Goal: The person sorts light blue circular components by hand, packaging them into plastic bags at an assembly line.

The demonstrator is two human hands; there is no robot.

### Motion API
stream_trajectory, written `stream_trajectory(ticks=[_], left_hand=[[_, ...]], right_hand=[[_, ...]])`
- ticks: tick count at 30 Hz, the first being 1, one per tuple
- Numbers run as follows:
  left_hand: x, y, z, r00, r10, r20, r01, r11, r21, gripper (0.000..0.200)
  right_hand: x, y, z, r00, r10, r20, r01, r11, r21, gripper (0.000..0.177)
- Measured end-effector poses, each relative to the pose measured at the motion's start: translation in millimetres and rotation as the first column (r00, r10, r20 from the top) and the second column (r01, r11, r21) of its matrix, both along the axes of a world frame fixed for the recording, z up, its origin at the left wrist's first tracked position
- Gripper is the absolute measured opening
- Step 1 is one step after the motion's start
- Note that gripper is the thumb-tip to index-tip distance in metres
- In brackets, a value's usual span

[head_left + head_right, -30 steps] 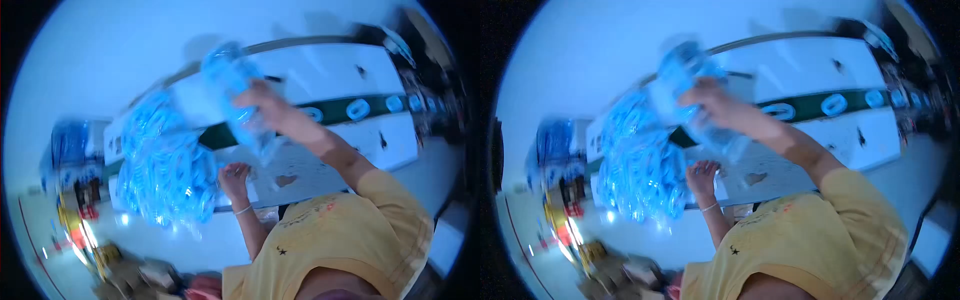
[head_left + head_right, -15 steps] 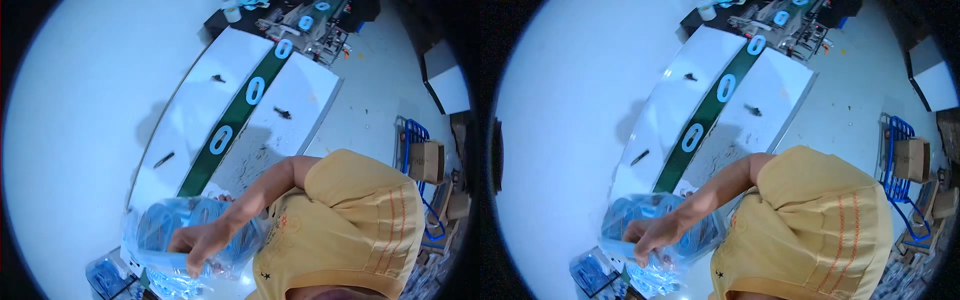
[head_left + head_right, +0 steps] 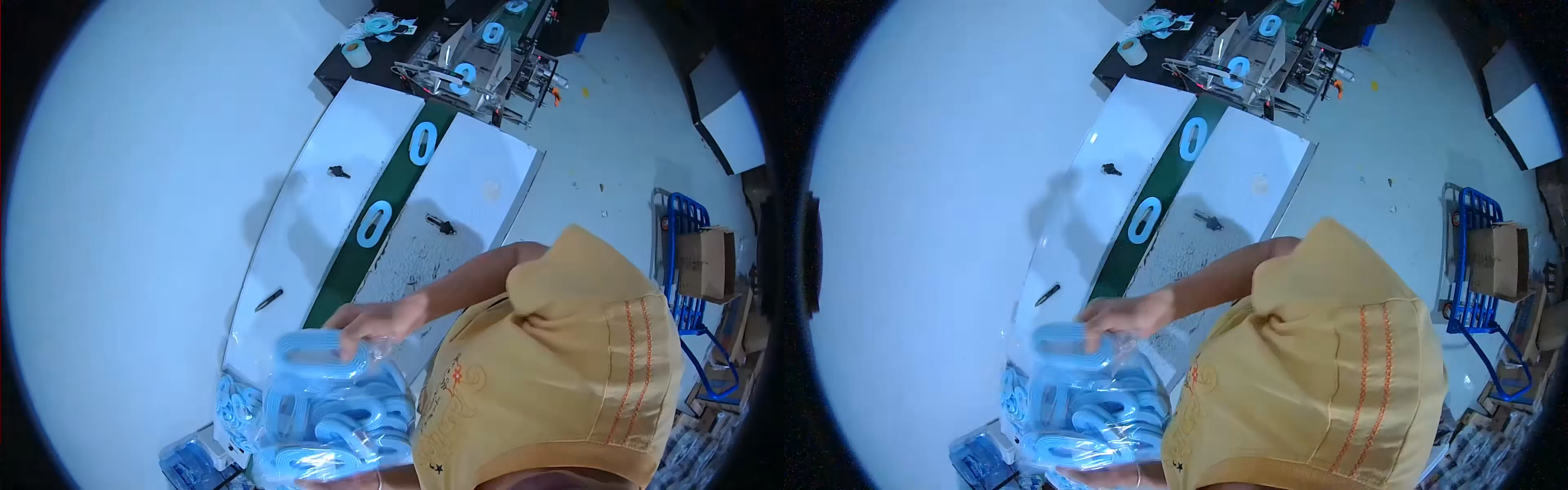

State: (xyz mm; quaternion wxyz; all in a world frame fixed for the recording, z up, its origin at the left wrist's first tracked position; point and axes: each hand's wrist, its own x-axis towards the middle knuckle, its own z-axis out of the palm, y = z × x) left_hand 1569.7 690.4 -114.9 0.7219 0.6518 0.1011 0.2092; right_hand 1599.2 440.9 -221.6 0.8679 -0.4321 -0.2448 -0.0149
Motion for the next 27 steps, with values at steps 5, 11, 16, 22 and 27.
stream_trajectory(ticks=[5,11,16,22,27], left_hand=[[-11.7,-83.5,21.4,0.880,-0.474,0.034,0.455,0.819,-0.350,0.021],[27.3,-66.6,-81.9,0.754,-0.650,-0.094,0.650,0.759,-0.027,0.017],[37.4,-97.2,-85.2,0.688,-0.698,-0.197,0.673,0.716,-0.185,0.009],[53.7,-77.2,-101.9,0.664,-0.675,-0.320,0.596,0.737,-0.318,0.001],[54.5,-77.5,-113.3,0.613,-0.739,-0.280,0.676,0.674,-0.298,0.003]], right_hand=[[-24.9,-17.3,-98.9,0.915,-0.067,-0.398,-0.186,0.806,-0.562,0.024],[-17.3,-40.5,-53.2,0.969,-0.244,-0.023,0.182,0.777,-0.603,0.017],[4.2,-24.3,-43.3,0.993,-0.089,-0.080,0.048,0.909,-0.414,0.019],[21.3,15.5,-76.5,0.995,-0.015,-0.096,-0.008,0.973,-0.230,0.023],[19.1,20.0,-72.4,0.966,-0.034,-0.255,0.025,0.999,-0.038,0.026]])
